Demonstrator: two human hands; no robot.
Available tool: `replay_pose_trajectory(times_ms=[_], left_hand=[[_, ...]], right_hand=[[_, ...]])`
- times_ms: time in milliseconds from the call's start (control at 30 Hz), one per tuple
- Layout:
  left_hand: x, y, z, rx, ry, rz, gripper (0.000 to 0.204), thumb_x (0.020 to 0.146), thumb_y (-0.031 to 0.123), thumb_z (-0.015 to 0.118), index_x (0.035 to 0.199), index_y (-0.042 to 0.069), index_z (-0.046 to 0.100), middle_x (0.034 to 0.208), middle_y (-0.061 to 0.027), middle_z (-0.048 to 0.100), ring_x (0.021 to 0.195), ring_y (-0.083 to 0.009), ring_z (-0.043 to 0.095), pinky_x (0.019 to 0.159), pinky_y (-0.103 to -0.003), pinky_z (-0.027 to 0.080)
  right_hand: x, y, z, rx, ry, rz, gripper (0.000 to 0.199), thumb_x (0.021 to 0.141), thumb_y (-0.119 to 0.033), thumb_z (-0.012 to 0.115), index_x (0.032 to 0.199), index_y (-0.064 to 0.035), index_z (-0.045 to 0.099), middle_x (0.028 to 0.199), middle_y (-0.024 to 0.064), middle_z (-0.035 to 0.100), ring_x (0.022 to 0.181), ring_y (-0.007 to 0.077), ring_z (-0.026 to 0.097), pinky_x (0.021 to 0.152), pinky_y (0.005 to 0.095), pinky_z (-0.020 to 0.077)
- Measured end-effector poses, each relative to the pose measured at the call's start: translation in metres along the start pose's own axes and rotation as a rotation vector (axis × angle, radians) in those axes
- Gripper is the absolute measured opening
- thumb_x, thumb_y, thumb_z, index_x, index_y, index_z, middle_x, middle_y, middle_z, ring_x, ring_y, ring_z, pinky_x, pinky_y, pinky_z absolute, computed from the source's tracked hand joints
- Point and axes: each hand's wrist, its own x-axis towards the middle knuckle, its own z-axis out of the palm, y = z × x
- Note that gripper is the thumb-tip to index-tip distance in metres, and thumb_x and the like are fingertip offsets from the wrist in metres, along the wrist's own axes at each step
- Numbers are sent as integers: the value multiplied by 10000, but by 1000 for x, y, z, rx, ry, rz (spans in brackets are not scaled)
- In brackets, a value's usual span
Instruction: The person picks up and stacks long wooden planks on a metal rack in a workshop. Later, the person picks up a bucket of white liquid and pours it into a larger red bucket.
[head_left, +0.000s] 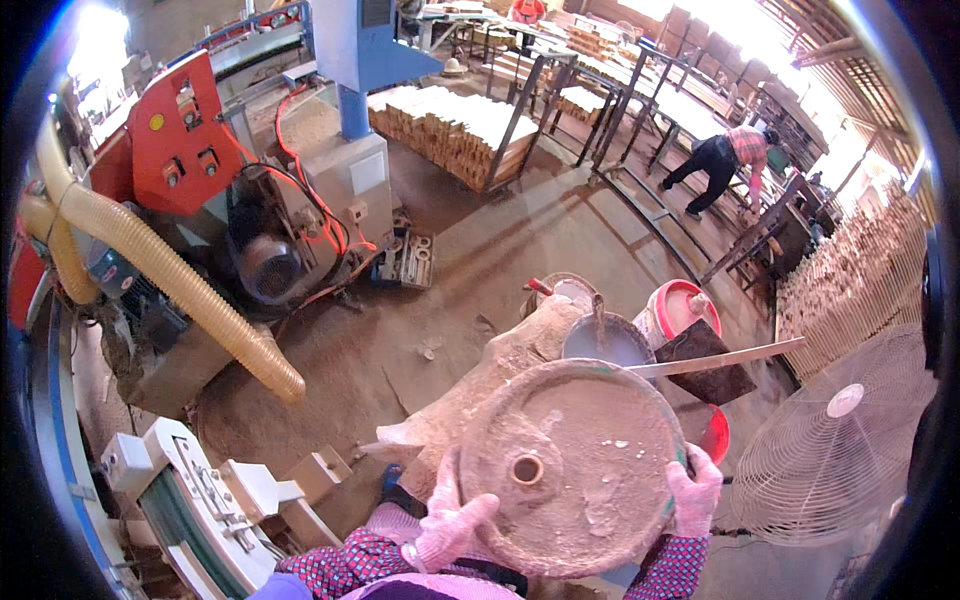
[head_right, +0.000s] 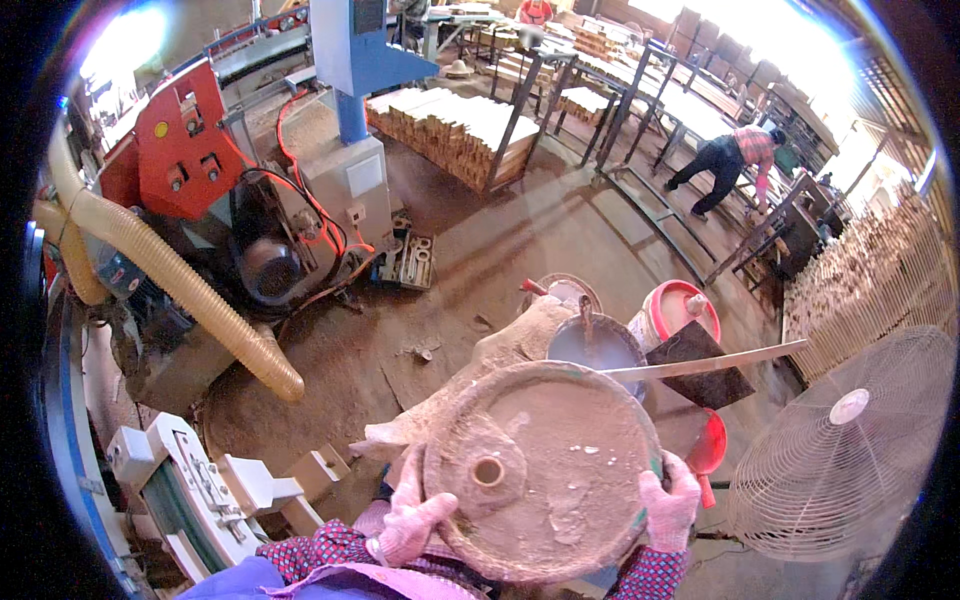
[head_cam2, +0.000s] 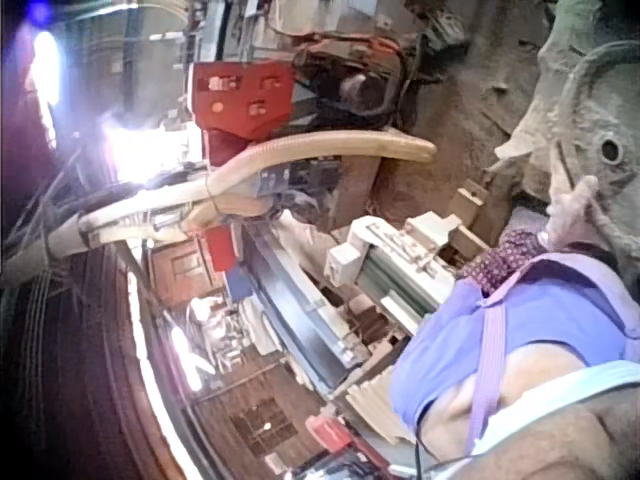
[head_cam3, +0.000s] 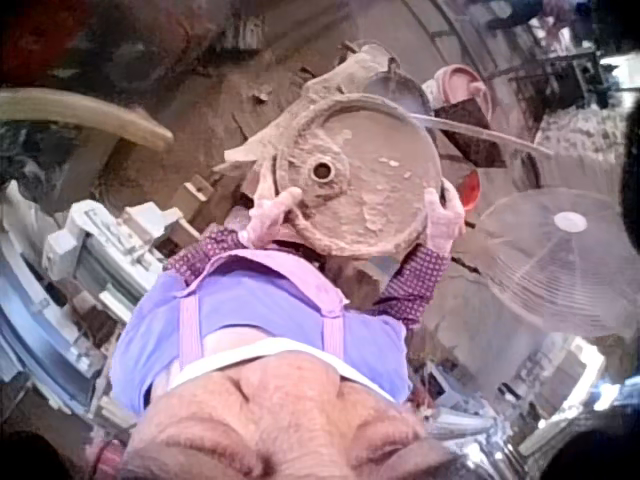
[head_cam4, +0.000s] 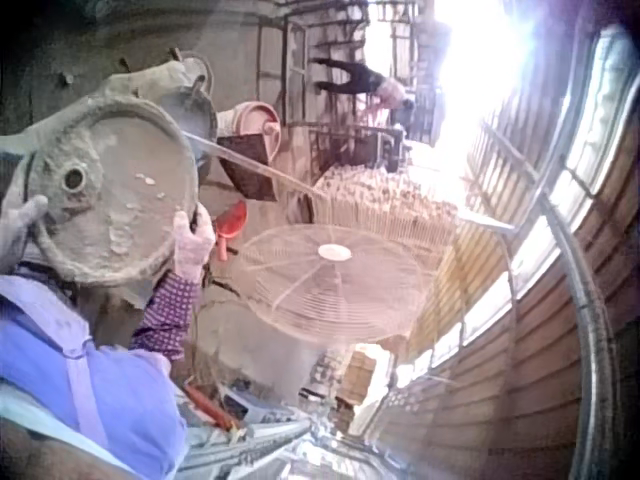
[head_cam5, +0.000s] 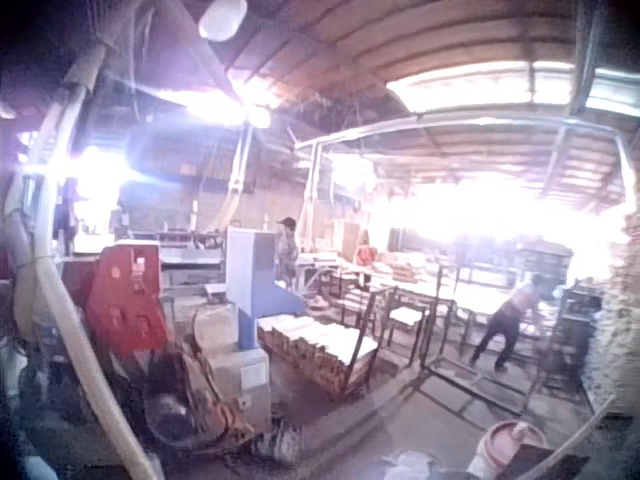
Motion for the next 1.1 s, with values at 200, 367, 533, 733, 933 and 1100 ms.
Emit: replay_pose_trajectory(times_ms=[200,367,533,733,933,1100], left_hand=[[13,-3,-29,-87,-161,-147,932,810,104,647,1510,-11,42,1511,-180,265,1397,-268,271,1149,-362,214],[28,18,-40,77,-364,-212,877,837,155,621,1503,-22,79,1478,-212,312,1384,-272,299,1144,-336,220],[11,25,-50,279,-615,72,821,813,168,677,1475,5,219,1471,-218,312,1419,-334,224,1162,-404,191],[5,39,-31,568,-868,482,827,776,216,714,1438,-22,280,1451,-247,340,1402,-450,224,1160,-517,148],[59,51,-93,493,-369,501,825,809,106,689,1469,-46,217,1492,-202,301,1405,-303,278,1148,-408,238],[116,77,-118,602,-81,677,729,833,-3,594,1476,-36,251,1531,-177,289,1444,-274,222,1182,-372,133]], right_hand=[[-50,-104,2,-138,175,-26,470,729,30,579,1197,74,566,1041,114,643,956,163,622,857,284,491],[-128,-124,9,-315,430,-151,480,774,88,555,1252,84,514,1173,147,603,1081,214,588,969,324,446],[-212,-149,-14,-170,673,-201,511,734,17,719,1219,80,572,1146,178,630,1030,268,605,922,373,487],[-243,-176,-78,-569,846,-87,599,747,-37,734,1296,59,514,1205,194,597,1059,261,588,957,375,461],[-211,-112,-95,-160,779,-67,510,788,91,559,1291,92,478,1244,162,577,1117,234,572,1015,339,417],[-178,-3,-102,-178,943,38,474,779,73,572,1251,83,528,1218,162,594,1053,233,600,986,337,438]])
